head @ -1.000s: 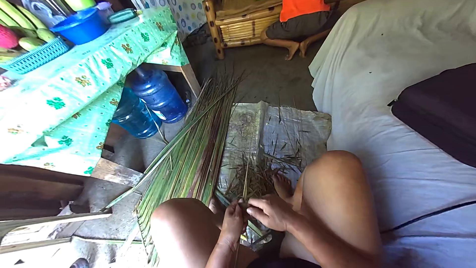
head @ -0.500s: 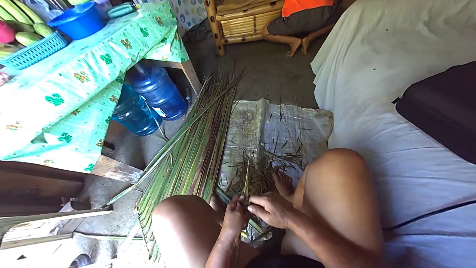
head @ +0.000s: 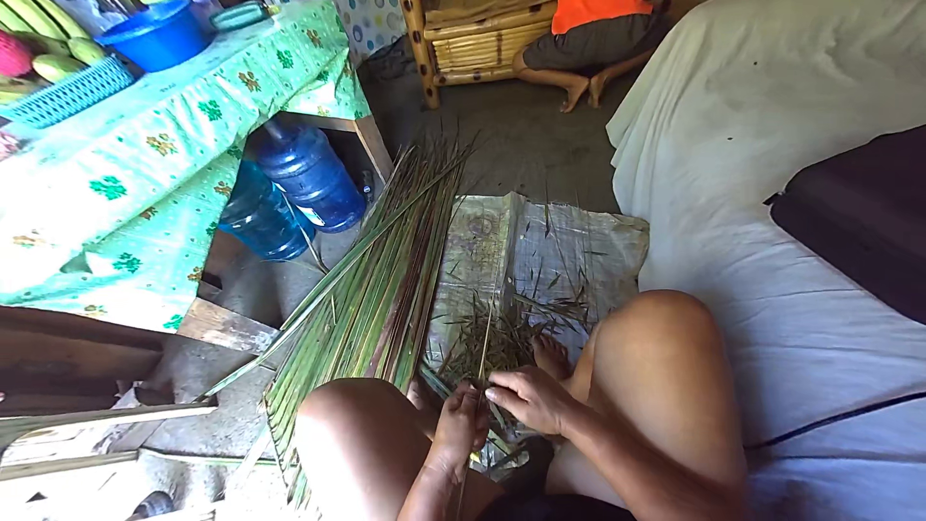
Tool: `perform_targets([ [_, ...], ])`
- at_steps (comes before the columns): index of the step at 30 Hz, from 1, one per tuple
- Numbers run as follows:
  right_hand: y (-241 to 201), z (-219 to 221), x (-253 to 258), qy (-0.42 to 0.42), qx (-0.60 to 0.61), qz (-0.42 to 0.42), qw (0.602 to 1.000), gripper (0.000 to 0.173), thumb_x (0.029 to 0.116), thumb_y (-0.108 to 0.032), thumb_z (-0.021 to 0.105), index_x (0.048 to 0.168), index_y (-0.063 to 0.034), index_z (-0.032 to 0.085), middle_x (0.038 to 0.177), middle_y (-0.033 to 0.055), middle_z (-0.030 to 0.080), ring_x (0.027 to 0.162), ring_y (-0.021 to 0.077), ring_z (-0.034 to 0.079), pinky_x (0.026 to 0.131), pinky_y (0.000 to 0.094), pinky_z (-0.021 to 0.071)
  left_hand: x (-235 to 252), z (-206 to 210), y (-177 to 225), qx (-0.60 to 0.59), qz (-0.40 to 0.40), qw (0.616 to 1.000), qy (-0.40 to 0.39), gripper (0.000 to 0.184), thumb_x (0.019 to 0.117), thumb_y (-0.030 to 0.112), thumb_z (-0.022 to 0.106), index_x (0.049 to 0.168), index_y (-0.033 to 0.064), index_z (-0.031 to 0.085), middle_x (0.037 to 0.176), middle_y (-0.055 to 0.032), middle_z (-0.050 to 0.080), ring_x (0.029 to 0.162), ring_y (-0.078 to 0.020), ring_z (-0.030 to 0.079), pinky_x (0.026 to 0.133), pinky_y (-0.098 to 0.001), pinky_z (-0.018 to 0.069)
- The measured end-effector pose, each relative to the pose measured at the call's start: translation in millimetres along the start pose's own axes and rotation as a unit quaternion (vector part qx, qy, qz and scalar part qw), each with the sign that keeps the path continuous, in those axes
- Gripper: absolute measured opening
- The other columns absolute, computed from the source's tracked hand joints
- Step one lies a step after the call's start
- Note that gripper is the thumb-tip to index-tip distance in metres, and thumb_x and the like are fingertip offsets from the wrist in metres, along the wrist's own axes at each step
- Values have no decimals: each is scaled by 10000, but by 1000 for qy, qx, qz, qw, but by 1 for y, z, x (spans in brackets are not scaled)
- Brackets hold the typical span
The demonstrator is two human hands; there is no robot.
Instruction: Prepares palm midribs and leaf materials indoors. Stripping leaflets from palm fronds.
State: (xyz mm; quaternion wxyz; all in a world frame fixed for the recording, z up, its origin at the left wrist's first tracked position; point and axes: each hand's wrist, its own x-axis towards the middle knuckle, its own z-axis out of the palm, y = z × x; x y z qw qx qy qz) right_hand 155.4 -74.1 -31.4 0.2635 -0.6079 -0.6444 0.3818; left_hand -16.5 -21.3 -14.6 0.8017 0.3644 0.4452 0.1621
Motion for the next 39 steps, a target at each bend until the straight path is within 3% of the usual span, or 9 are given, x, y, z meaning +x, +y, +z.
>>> perform_targets([
  [8, 7, -20, 15, 69, -85, 164, 980, 460, 1085, -394, 393, 1102, -31, 675, 935, 183, 686, 931, 352, 677, 817, 554, 497, -2, -3, 1, -4, -32, 999, -38, 353, 1139, 223, 247, 947, 90, 512, 549, 75, 371, 385, 10, 316, 365, -132, 290],
  [12, 15, -32, 15, 123, -2, 198, 972, 442, 1097, -372, 386, 1162, -54, 687, 962, 161, 690, 941, 309, 667, 851, 539, 490, -6, -4, -2, 7, -35, 998, -48, 334, 1135, 205, 259, 954, 87, 513, 550, 77, 372, 389, 17, 315, 367, -127, 283],
  [15, 15, -26, 13, 136, 155, 168, 964, 355, 1084, -297, 433, 1157, -50, 677, 756, 8, 547, 628, 101, 496, 625, 301, 438, -4, -3, -2, 21, -29, 998, -44, 341, 1136, 200, 263, 952, 74, 521, 553, 69, 391, 394, 8, 332, 375, -130, 294],
  [17, 4, -19, 13, 92, 300, 172, 934, 326, 1091, -219, 434, 1247, -23, 642, 643, -60, 470, 490, 25, 417, 475, 193, 372, -4, -3, -1, 35, -30, 998, -45, 348, 1139, 206, 259, 981, 63, 533, 561, 61, 421, 401, 2, 369, 384, -131, 330],
  [22, 1, -24, 17, 124, 347, 192, 910, 345, 1107, -215, 410, 1314, -43, 625, 640, -61, 446, 472, 28, 395, 449, 187, 353, -12, -8, -3, 51, -46, 994, -82, 370, 1134, 221, 237, 1041, 54, 554, 615, 37, 518, 462, -24, 496, 443, -150, 445],
  [27, -1, -16, 6, 23, 173, 97, 980, 364, 1064, -276, 434, 1028, -4, 675, 714, 7, 507, 621, 91, 469, 630, 301, 426, -4, -6, -1, 41, -44, 998, -27, 355, 1143, 220, 265, 985, 53, 535, 566, 52, 430, 405, -6, 384, 390, -140, 350],
  [29, -9, -6, -2, -42, 79, 24, 996, 388, 1063, -306, 460, 992, 8, 677, 772, 126, 602, 716, 237, 583, 697, 455, 473, -1, -4, 0, 32, -36, 999, 7, 334, 1141, 204, 288, 968, 58, 534, 554, 46, 427, 403, -11, 370, 387, -147, 331],
  [31, -13, 1, -6, -59, -19, -11, 998, 412, 1069, -354, 441, 973, -15, 654, 777, 159, 622, 747, 318, 635, 685, 519, 485, -2, -2, 1, 26, -31, 999, 27, 346, 1139, 191, 293, 951, 62, 555, 536, 47, 431, 395, -9, 358, 380, -148, 312],
  [39, 1, -23, 11, 53, -78, 145, 985, 443, 1085, -371, 395, 1038, -20, 660, 863, 174, 657, 862, 345, 662, 776, 539, 494, -3, -4, -1, 41, -51, 998, -12, 323, 1141, 210, 282, 948, 72, 501, 544, 63, 375, 381, 2, 317, 363, -135, 290],
])
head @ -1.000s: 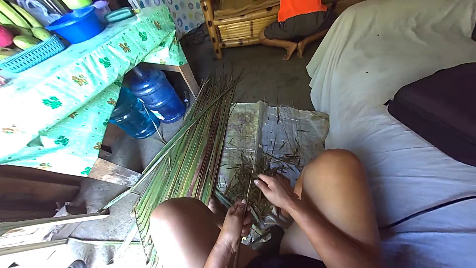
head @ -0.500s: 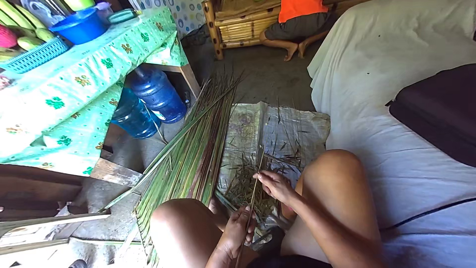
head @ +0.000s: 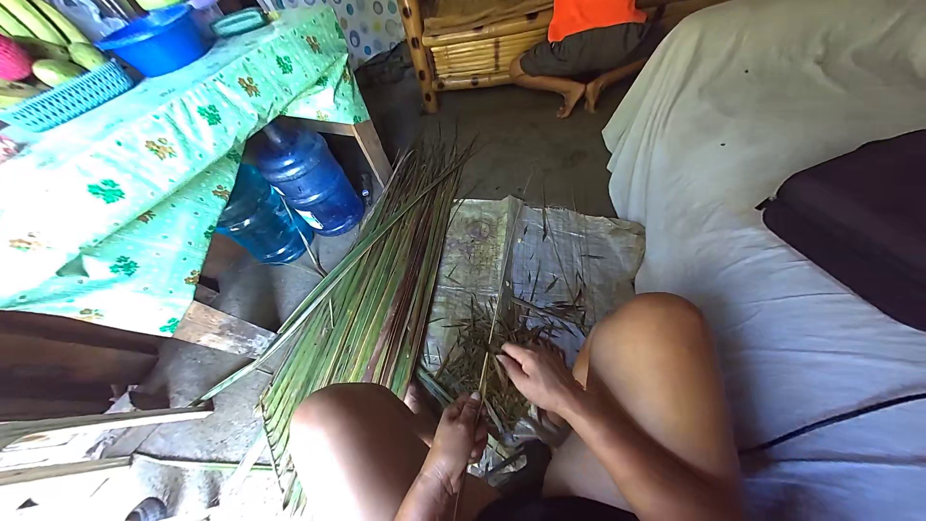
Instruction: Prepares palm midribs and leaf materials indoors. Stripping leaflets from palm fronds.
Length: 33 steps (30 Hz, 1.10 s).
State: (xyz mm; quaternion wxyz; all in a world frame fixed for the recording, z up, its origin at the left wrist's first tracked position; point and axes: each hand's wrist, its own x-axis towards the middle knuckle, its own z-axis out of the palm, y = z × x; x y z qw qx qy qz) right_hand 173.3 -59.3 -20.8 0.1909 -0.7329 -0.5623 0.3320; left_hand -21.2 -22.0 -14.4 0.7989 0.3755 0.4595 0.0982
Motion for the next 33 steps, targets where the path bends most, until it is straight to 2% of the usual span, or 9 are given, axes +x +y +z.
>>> perform_targets([
  [4, -5, 11, -13, -66, 116, -106, 985, 424, 1065, -353, 437, 998, -14, 683, 759, 123, 603, 717, 255, 590, 686, 472, 468, 3, -1, 3, -13, 6, 1000, 6, 330, 1141, 207, 285, 941, 77, 514, 542, 59, 388, 388, -5, 333, 370, -143, 301],
  [8, -5, 24, -16, -102, 83, -163, 978, 421, 1065, -354, 437, 959, -13, 660, 751, 137, 601, 712, 277, 603, 670, 480, 464, 2, -2, 2, -30, 19, 999, 12, 314, 1128, 137, 269, 947, 84, 521, 521, 68, 386, 384, 0, 334, 370, -142, 295],
  [18, -2, 2, 2, -14, -41, 33, 999, 456, 1091, -387, 383, 1068, -21, 654, 930, 189, 676, 934, 358, 674, 818, 544, 498, -3, -2, 1, -12, 13, 1000, -14, 347, 1139, 211, 258, 932, 85, 506, 537, 71, 370, 381, 8, 313, 367, -133, 284],
  [22, 3, -3, 6, 53, 34, 112, 992, 458, 1106, -376, 371, 1146, -29, 668, 988, 189, 686, 985, 344, 668, 873, 555, 488, -6, -2, -2, -3, 10, 999, -35, 333, 1138, 206, 277, 935, 86, 510, 546, 69, 377, 387, 7, 316, 371, -134, 287],
  [24, 6, -4, 5, 72, 130, 102, 984, 403, 1100, -334, 410, 1151, -28, 666, 895, 132, 645, 829, 258, 627, 781, 467, 490, -7, -1, -2, 0, 6, 999, -36, 340, 1139, 213, 273, 942, 79, 516, 551, 67, 391, 388, 7, 331, 373, -131, 301],
  [25, 6, -1, 4, 63, 205, 86, 973, 362, 1092, -295, 432, 1179, -27, 660, 803, 63, 585, 683, 164, 549, 670, 362, 470, -8, 0, -1, -1, 3, 999, -34, 347, 1141, 220, 268, 952, 75, 521, 555, 63, 401, 390, 4, 345, 374, -132, 315],
  [27, -4, 2, -1, -5, 354, 83, 932, 318, 1098, -242, 443, 1240, -28, 630, 667, -32, 492, 517, 53, 447, 503, 221, 396, -7, 0, 0, -2, 0, 999, -39, 360, 1143, 227, 249, 975, 71, 526, 564, 57, 423, 399, -3, 379, 382, -137, 347],
  [29, -9, 7, -5, -53, 427, 84, 899, 324, 1102, -232, 419, 1264, -51, 634, 631, -55, 462, 471, 32, 409, 453, 188, 357, -7, -1, -1, -2, 2, 999, -53, 369, 1139, 227, 225, 994, 70, 526, 580, 50, 458, 419, -11, 429, 404, -143, 391],
  [33, -3, 4, 2, 26, 403, 82, 911, 338, 1104, -222, 430, 1310, -41, 627, 667, -50, 467, 494, 36, 412, 473, 198, 375, -11, -6, -5, 4, 10, 997, -78, 386, 1130, 219, 218, 1018, 68, 555, 608, 43, 521, 461, -18, 499, 445, -150, 446],
])
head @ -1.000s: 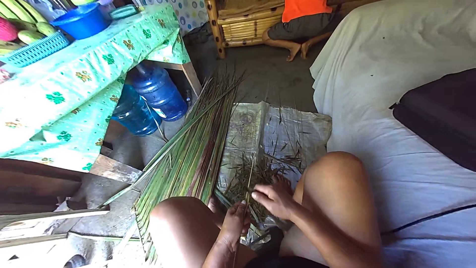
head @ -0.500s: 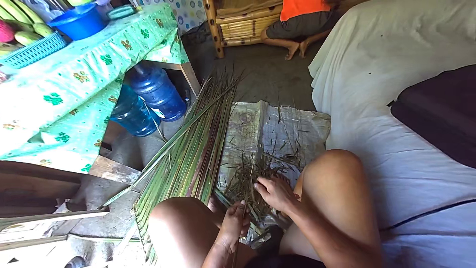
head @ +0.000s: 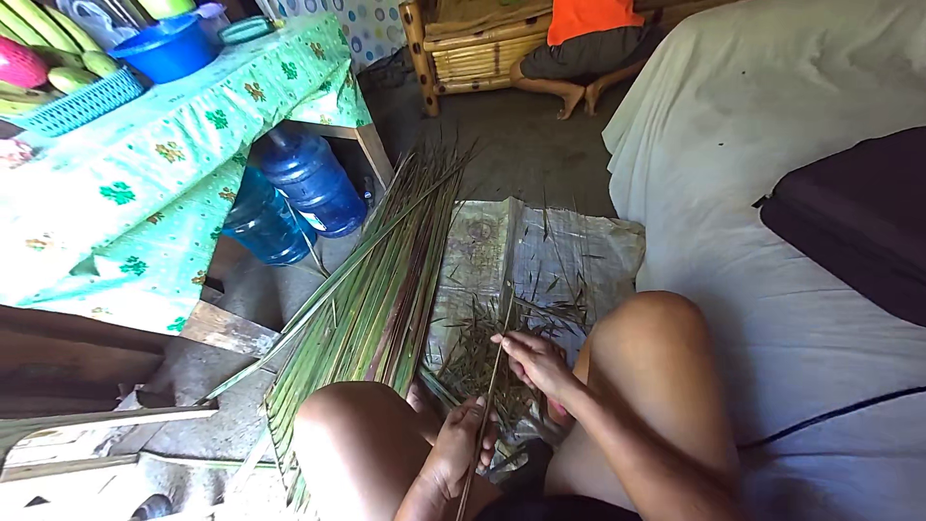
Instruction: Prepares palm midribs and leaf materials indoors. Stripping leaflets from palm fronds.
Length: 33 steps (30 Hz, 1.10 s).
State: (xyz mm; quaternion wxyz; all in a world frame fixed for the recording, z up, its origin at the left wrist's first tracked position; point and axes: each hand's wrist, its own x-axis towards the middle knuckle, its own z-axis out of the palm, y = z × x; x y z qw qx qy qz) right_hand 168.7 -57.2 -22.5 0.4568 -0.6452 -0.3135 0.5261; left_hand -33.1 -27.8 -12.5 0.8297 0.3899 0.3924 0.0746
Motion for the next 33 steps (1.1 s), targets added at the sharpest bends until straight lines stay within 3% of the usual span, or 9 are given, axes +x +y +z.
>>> perform_targets([
  [5, 5, -1, -8, -63, -180, -85, 978, 372, 1085, -282, 417, 1142, -19, 675, 750, 19, 536, 644, 102, 493, 650, 304, 445, 4, -4, 2, -32, -8, 999, -5, 380, 1130, 217, 213, 953, 95, 527, 562, 73, 422, 393, 6, 379, 377, -129, 347],
  [7, 4, 0, -11, -48, -263, -121, 956, 413, 1082, -313, 421, 1179, -18, 693, 926, 139, 679, 863, 235, 640, 817, 449, 500, 2, -5, 3, -45, -10, 999, -14, 373, 1122, 208, 206, 947, 111, 521, 554, 84, 412, 389, 15, 367, 373, -124, 334],
  [9, 2, -5, -8, -24, -310, -124, 942, 449, 1085, -335, 413, 1252, -19, 686, 1065, 192, 719, 1022, 319, 684, 917, 538, 502, -4, -4, 4, -45, -16, 999, -15, 369, 1123, 211, 213, 951, 112, 524, 550, 86, 407, 387, 20, 363, 370, -120, 327],
  [17, -20, -18, 11, 42, -266, -91, 959, 435, 1091, -316, 423, 1362, -58, 644, 1176, 168, 714, 1104, 275, 676, 990, 506, 494, -28, -10, 3, -34, -14, 999, -37, 344, 1097, 215, 246, 958, 121, 547, 556, 89, 424, 390, 28, 367, 372, -115, 323],
  [18, -23, -24, 17, 52, -248, -84, 964, 433, 1095, -313, 420, 1372, -59, 635, 1169, 160, 710, 1074, 251, 672, 980, 480, 496, -33, -12, 1, -39, -15, 998, -46, 341, 1094, 215, 251, 958, 124, 550, 556, 92, 429, 391, 29, 372, 371, -115, 324],
  [20, -19, -31, 30, 94, -207, -90, 970, 415, 1096, -308, 420, 1343, -63, 647, 989, 102, 685, 822, 167, 609, 812, 391, 497, -41, -15, -2, -54, -18, 997, -59, 336, 1087, 218, 252, 959, 131, 551, 567, 96, 440, 398, 34, 380, 374, -113, 332],
  [25, -26, -42, 54, 203, -15, -36, 979, 354, 1110, -250, 443, 1300, -40, 655, 626, -24, 465, 465, 50, 396, 445, 208, 354, -60, -22, -13, -64, -17, 995, -73, 328, 1095, 236, 296, 942, 151, 573, 569, 112, 452, 412, 43, 399, 391, -111, 341],
  [31, -32, -35, 46, 150, -91, -11, 984, 360, 1116, -279, 423, 1266, -61, 666, 668, -15, 486, 487, 58, 421, 471, 216, 377, -59, -16, -9, -73, -20, 997, -14, 340, 1103, 210, 264, 946, 124, 553, 579, 96, 453, 401, 40, 388, 383, -104, 347],
  [33, -23, -28, 35, 105, -146, -20, 983, 394, 1113, -303, 393, 1276, -67, 662, 738, 8, 534, 559, 91, 457, 552, 278, 420, -54, -14, -6, -68, -24, 997, -4, 351, 1116, 216, 253, 954, 113, 547, 581, 87, 444, 400, 34, 376, 381, -107, 339],
])
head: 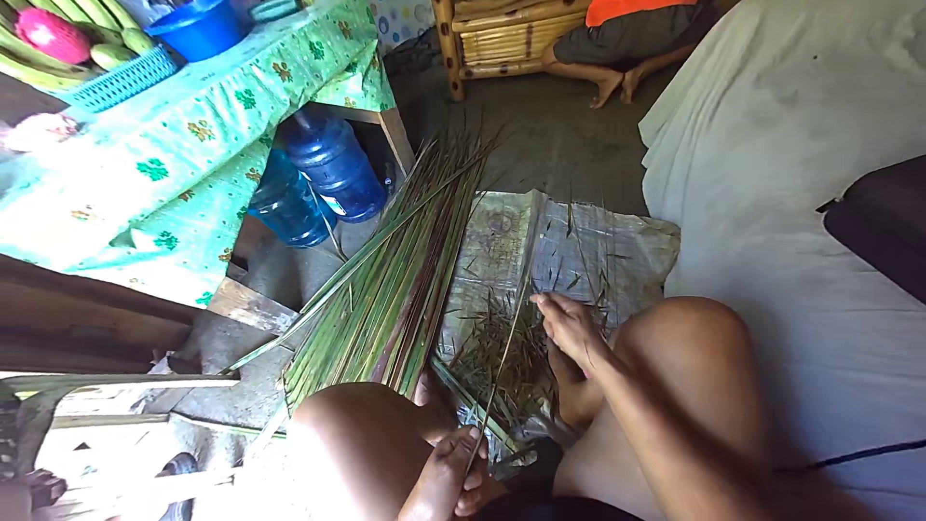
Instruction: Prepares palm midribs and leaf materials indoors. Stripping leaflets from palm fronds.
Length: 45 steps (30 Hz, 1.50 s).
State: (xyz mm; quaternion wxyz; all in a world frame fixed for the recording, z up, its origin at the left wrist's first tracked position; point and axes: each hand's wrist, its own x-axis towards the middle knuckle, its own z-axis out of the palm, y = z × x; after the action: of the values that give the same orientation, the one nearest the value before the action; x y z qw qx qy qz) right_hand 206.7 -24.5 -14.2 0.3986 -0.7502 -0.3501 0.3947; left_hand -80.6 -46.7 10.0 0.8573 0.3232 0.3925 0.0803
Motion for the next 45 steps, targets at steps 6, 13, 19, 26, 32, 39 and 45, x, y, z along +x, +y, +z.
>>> perform_targets([
  [6, -1, 34, -64, -299, -109, -127, 939, 417, 1074, -335, 440, 1026, 9, 670, 810, 131, 599, 738, 243, 578, 714, 457, 468, 44, 6, 11, 15, 14, 992, 128, 340, 1144, 228, 286, 969, 61, 524, 559, 46, 420, 387, -9, 367, 364, -140, 333],
  [13, 6, 49, -59, -177, -294, -102, 934, 481, 1091, -412, 394, 1085, -8, 654, 912, 205, 683, 897, 386, 693, 768, 564, 526, 58, 9, 14, 27, 15, 989, 146, 341, 1146, 222, 268, 966, 65, 512, 554, 51, 386, 387, -13, 335, 367, -149, 309],
  [19, 4, 44, -57, -245, -214, -130, 937, 418, 1078, -342, 421, 1076, -9, 673, 863, 183, 655, 838, 349, 656, 761, 544, 503, 61, 7, 16, 26, 17, 987, 159, 331, 1144, 211, 283, 959, 63, 514, 549, 48, 385, 389, -14, 333, 366, -152, 302],
  [26, 14, 52, -57, -241, -240, -146, 929, 371, 1067, -265, 412, 1033, 23, 644, 861, 204, 645, 842, 367, 663, 756, 529, 507, 66, 11, 14, 49, -1, 985, 165, 295, 1141, 188, 295, 1017, 54, 527, 561, 53, 378, 396, -15, 322, 377, -154, 294],
  [32, 9, 38, -41, -237, -194, -95, 947, 382, 1084, -252, 408, 1121, 24, 670, 896, 200, 660, 865, 335, 649, 815, 509, 501, 67, 9, 7, 44, -7, 987, 152, 311, 1142, 215, 311, 976, 57, 521, 542, 49, 375, 388, -18, 325, 374, -155, 300],
  [39, 20, 57, -62, -301, -209, -198, 909, 388, 1064, -289, 415, 1013, 10, 657, 818, 183, 639, 797, 339, 653, 724, 510, 502, 69, 8, 12, 31, 4, 981, 190, 285, 1138, 180, 319, 1037, 38, 545, 552, 42, 418, 393, -16, 345, 372, -159, 299],
  [45, 16, 53, -33, -208, -297, -83, 928, 406, 1096, -289, 387, 1128, 26, 641, 972, 228, 680, 964, 387, 677, 858, 539, 510, 68, 9, 7, 40, -3, 986, 162, 288, 1141, 210, 320, 993, 57, 514, 562, 50, 372, 393, -18, 320, 375, -155, 293],
])
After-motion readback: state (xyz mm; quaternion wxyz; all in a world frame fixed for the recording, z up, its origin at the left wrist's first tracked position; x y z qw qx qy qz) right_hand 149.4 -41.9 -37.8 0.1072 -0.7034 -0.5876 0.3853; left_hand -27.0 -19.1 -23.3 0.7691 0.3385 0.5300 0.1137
